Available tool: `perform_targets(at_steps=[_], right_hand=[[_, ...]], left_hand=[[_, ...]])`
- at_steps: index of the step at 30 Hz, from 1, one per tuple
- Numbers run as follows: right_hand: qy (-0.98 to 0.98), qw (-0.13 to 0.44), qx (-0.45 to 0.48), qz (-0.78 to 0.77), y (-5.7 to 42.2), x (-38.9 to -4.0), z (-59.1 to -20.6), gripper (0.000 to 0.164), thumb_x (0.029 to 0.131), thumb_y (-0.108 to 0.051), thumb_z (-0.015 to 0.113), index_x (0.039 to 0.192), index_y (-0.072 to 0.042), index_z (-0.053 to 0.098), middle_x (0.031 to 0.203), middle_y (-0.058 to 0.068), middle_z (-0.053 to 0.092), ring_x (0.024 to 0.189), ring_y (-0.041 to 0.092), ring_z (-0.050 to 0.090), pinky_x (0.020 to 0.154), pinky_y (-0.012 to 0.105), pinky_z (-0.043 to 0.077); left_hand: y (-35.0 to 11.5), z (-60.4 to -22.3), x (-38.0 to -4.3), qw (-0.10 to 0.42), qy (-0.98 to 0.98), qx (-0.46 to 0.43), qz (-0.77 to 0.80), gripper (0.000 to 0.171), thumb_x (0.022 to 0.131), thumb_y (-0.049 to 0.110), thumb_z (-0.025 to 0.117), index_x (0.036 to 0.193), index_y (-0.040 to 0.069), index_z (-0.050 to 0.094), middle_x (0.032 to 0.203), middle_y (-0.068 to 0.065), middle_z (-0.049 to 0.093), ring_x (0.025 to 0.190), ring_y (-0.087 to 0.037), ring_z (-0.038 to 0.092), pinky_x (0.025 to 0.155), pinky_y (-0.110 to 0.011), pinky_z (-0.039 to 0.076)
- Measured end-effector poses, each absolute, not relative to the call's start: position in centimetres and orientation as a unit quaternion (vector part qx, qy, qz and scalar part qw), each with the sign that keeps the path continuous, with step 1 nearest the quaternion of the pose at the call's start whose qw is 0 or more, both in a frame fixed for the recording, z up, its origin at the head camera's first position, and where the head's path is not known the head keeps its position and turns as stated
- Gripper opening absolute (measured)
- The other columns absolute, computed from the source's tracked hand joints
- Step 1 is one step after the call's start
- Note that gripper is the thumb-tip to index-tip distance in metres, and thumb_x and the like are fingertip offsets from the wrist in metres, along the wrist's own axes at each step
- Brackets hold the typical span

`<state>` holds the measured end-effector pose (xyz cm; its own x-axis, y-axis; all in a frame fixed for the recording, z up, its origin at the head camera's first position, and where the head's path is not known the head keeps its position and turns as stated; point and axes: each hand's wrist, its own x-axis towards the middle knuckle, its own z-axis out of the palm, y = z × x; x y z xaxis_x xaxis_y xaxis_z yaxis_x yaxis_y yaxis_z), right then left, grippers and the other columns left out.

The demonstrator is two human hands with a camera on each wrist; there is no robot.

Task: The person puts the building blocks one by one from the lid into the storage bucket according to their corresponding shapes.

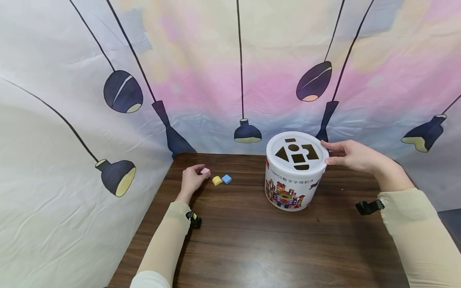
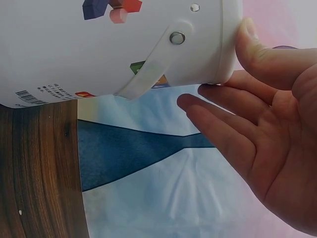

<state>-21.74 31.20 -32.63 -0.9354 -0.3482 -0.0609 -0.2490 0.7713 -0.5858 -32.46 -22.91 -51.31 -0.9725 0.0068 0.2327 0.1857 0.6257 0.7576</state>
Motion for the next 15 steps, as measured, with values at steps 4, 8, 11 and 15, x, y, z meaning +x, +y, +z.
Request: perform_targets(at_steps=[4,8,11,15], right_hand=[[0.937,0.083,-0.16,-0.301,31.26,-21.65,-32.73,0.072,0.104,-0.024,0.074,0.161,0.005,0.04,0.16,0.027,0.043,0.146,0.054,0.041,0.113,0.07,0.04],[0.937,0.082,-0.16,-0.3,31.29,-21.64,-32.72,0.072,0.104,-0.025,0.074,0.16,0.005,0.041,0.162,0.025,0.042,0.147,0.053,0.039,0.114,0.07,0.039],[0.937,0.082,-0.162,-0.298,31.25,-21.68,-32.61,0.072,0.104,-0.025,0.075,0.16,0.004,0.041,0.164,0.024,0.04,0.149,0.053,0.037,0.115,0.07,0.038],[0.938,0.083,-0.162,-0.296,31.24,-21.74,-32.59,0.072,0.103,-0.025,0.075,0.16,0.004,0.041,0.165,0.023,0.038,0.149,0.054,0.036,0.115,0.07,0.037]], left_hand=[[-22.93,-51.56,-32.58,0.102,-0.898,-0.045,-0.426,0.047,0.094,0.016,0.085,0.133,-0.005,0.072,0.123,-0.023,0.075,0.113,-0.037,0.072,0.098,-0.051,0.057],[-23.08,-51.74,-32.66,0.103,-0.9,-0.04,-0.421,0.047,0.093,0.019,0.086,0.132,-0.004,0.074,0.12,-0.022,0.076,0.11,-0.036,0.073,0.096,-0.05,0.058],[-23.19,-51.77,-32.68,0.1,-0.904,-0.035,-0.414,0.047,0.092,0.02,0.087,0.131,-0.003,0.074,0.118,-0.022,0.077,0.108,-0.036,0.074,0.094,-0.05,0.059],[-23.3,-51.72,-32.67,0.092,-0.908,-0.031,-0.407,0.047,0.094,0.022,0.086,0.132,-0.002,0.074,0.118,-0.022,0.077,0.109,-0.036,0.073,0.094,-0.05,0.059]])
